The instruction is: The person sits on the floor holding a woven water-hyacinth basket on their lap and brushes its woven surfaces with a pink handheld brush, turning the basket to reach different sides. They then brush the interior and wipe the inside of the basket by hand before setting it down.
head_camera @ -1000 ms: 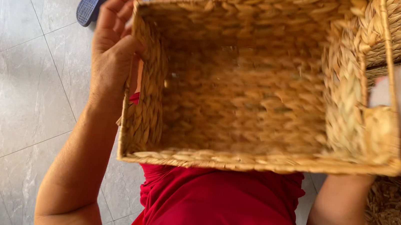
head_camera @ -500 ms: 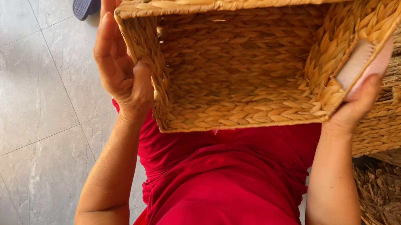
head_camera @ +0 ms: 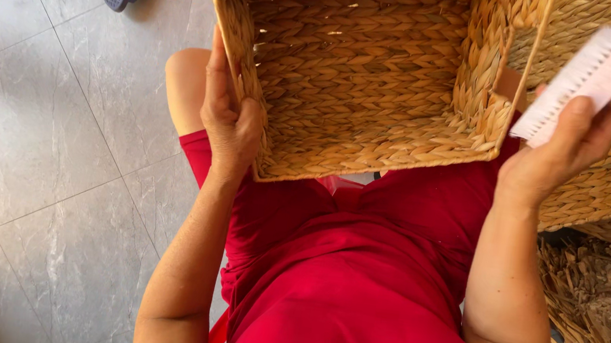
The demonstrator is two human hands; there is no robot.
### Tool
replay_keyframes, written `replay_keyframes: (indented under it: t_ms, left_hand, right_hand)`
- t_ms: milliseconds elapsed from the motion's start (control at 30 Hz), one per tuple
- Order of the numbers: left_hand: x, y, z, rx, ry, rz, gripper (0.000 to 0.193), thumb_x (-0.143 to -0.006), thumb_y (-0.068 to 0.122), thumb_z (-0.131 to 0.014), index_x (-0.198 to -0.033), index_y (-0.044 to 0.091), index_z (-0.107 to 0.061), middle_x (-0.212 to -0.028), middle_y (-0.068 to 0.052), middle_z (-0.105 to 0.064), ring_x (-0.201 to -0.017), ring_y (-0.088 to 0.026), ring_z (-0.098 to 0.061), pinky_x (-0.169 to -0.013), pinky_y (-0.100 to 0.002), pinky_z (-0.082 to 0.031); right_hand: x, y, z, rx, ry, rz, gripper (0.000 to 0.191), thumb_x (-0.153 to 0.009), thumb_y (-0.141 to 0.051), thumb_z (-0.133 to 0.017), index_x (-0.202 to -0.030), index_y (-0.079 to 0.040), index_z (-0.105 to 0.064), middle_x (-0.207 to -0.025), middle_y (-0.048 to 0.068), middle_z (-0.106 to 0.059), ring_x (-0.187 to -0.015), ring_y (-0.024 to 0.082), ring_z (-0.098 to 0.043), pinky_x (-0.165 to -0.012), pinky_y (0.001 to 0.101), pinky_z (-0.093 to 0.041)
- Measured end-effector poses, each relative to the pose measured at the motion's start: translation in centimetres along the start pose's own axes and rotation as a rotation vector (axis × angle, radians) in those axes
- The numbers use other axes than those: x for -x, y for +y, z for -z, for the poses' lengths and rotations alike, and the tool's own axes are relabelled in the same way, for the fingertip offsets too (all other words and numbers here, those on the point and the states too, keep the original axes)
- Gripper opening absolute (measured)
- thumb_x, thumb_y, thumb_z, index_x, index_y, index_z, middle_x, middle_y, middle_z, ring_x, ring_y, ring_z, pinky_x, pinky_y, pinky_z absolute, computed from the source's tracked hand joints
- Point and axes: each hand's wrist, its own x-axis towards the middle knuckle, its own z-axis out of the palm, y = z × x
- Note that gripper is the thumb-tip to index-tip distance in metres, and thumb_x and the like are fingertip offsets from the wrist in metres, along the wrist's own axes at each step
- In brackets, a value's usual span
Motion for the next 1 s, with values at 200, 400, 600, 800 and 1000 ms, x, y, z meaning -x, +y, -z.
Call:
replay_keyframes:
  t_ms: [200, 400, 600, 800, 1000]
  left_hand:
    - [0.8, 0.5, -0.7, -0.067, -0.001, -0.054, 0.093, -0.08, -0.023, -0.033, -0.168, 0.004, -0.025, -0.168, -0.01, -0.033, -0.157, -0.019, -0.034, -0.132, -0.03, -0.029]
    - [1.6, 1.0, -0.6, -0.118, 0.01, -0.051, 0.09, -0.082, -0.024, -0.036, -0.168, 0.003, -0.027, -0.167, -0.01, -0.036, -0.155, -0.02, -0.037, -0.131, -0.031, -0.031]
    - [2.2, 1.2, -0.5, -0.13, 0.028, -0.091, 0.085, -0.088, -0.025, -0.039, -0.168, 0.004, -0.027, -0.167, -0.009, -0.035, -0.156, -0.02, -0.037, -0.13, -0.029, -0.032]
    - [2.3, 1.4, -0.8, -0.179, 0.025, -0.084, 0.083, -0.091, -0.025, -0.04, -0.167, 0.005, -0.028, -0.168, -0.009, -0.035, -0.156, -0.02, -0.038, -0.13, -0.029, -0.032]
    - [2.1, 0.9, -1.1, -0.054, 0.02, -0.028, 0.086, -0.086, -0.025, -0.037, -0.167, 0.003, -0.028, -0.166, -0.01, -0.036, -0.156, -0.021, -0.037, -0.13, -0.03, -0.03]
  right_hand:
    - [6.8, -1.8, -10.9, 0.453, -0.699, 0.161, 0.081, -0.091, -0.025, -0.086, -0.158, -0.01, -0.043, -0.136, 0.014, -0.062, -0.12, 0.027, -0.064, -0.104, 0.0409, -0.057]
    - [6.8, 0.5, -15.4, 0.959, -1.188, 0.121, 0.034, -0.1, -0.041, -0.066, -0.133, -0.031, -0.064, -0.104, 0.01, -0.069, -0.106, 0.036, -0.066, -0.075, 0.0512, -0.06]
    - [1.0, 0.7, -6.9, 1.248, -1.067, -0.251, 0.054, -0.086, -0.051, -0.066, -0.138, -0.042, -0.06, -0.113, 0.021, -0.062, -0.088, 0.038, -0.072, -0.077, 0.0528, -0.059]
    - [1.7, -1.4, -8.0, 1.372, -0.998, -0.232, 0.047, -0.088, -0.054, -0.075, -0.124, -0.025, -0.068, -0.116, 0.023, -0.063, -0.09, 0.038, -0.072, -0.078, 0.0505, -0.059]
    - [8.8, -0.7, -16.4, 0.849, -1.159, 0.163, 0.046, -0.082, -0.047, -0.073, -0.118, -0.022, -0.062, -0.115, 0.009, -0.069, -0.106, 0.037, -0.064, -0.073, 0.0498, -0.057]
